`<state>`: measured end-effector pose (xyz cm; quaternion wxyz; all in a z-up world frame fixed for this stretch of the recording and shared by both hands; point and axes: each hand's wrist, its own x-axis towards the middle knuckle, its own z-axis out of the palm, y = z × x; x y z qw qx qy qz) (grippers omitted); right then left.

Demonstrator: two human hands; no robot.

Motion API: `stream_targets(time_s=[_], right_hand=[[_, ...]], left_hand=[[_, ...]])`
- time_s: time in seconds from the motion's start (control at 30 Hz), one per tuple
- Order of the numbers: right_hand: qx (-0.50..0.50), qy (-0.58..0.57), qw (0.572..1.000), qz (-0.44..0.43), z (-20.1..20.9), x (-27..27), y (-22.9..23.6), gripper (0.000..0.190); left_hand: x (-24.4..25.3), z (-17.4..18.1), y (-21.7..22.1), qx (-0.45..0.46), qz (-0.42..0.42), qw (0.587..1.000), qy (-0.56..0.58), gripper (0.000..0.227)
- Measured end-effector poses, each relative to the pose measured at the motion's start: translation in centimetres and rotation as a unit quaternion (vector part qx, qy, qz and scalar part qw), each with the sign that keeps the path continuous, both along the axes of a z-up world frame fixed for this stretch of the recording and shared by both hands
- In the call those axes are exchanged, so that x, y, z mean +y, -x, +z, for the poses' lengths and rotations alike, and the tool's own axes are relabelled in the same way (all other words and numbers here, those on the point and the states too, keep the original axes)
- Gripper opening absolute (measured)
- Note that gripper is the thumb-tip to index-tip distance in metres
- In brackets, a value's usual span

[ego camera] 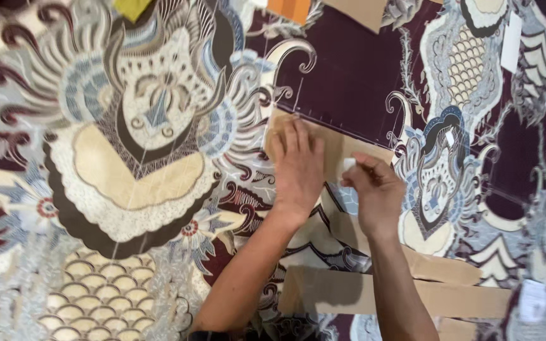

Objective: The person assembles flat cardboard pieces on a patterned fabric surface. They align and press the pieces together, occasionally using a small white object to smooth or mark the joints. The person handles multiple cardboard strips and a small form document, arranging them into a larger structure.

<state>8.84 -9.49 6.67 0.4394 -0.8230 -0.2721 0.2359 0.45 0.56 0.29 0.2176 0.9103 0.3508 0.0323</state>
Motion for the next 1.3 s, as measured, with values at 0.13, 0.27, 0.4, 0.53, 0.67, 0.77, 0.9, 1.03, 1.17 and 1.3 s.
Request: stream_targets(time_s=[0.13,0.27,0.4,0.53,0.67,0.77,0.9,1.03,1.17,1.3], right_hand=[[-0.151,0.026,0.985,0.074,-4.6,-1.0,1.4,0.021],[-0.296,-0.019,0.934,0.2,-7.7,2.5,4.3,0.019],[-0.329,-0.074,0.911,0.236,-7.4,5.6,5.1,0.022],[-0.356,-0.055,0.895,0.262,-7.3,6.4,5.5,0.016],[-0.375,-0.028,0.889,0.26,-7.9,7.3,5.8,0.015],[-0.357,-0.035,0.893,0.271,-7.7,6.9,5.8,0.02],[-0.326,-0.054,0.897,0.295,-6.3,4.4,4.7,0.033],[-0.277,0.0,0.915,0.294,-5.9,2.5,2.4,0.022],[-0.312,-0.054,0.893,0.319,-7.2,1.6,1.0,0.014],[-0.356,-0.072,0.862,0.353,-8.8,2.4,1.4,0.013]], left_hand=[[3.2,1.1,0.2,-0.012,-0.05,0.997,0.063,0.036],[9.4,-1.1,-1.7,0.043,-0.271,0.959,0.069,0.025],[11.7,-3.2,-3.5,0.069,-0.339,0.931,0.114,0.024],[11.4,-4.4,-3.9,0.085,-0.345,0.929,0.104,0.025],[11.4,-4.5,-4.1,0.056,-0.322,0.938,0.114,0.029],[11.5,-4.2,-3.8,0.077,-0.343,0.931,0.1,0.029],[11.4,-3.2,-2.7,0.074,-0.343,0.93,0.107,0.029],[11.5,-2.1,-1.2,0.038,-0.315,0.939,0.135,0.024],[11.0,-2.6,-0.3,-0.009,-0.301,0.945,0.128,0.037],[10.9,-3.4,0.2,-0.026,-0.293,0.95,0.106,0.043]])
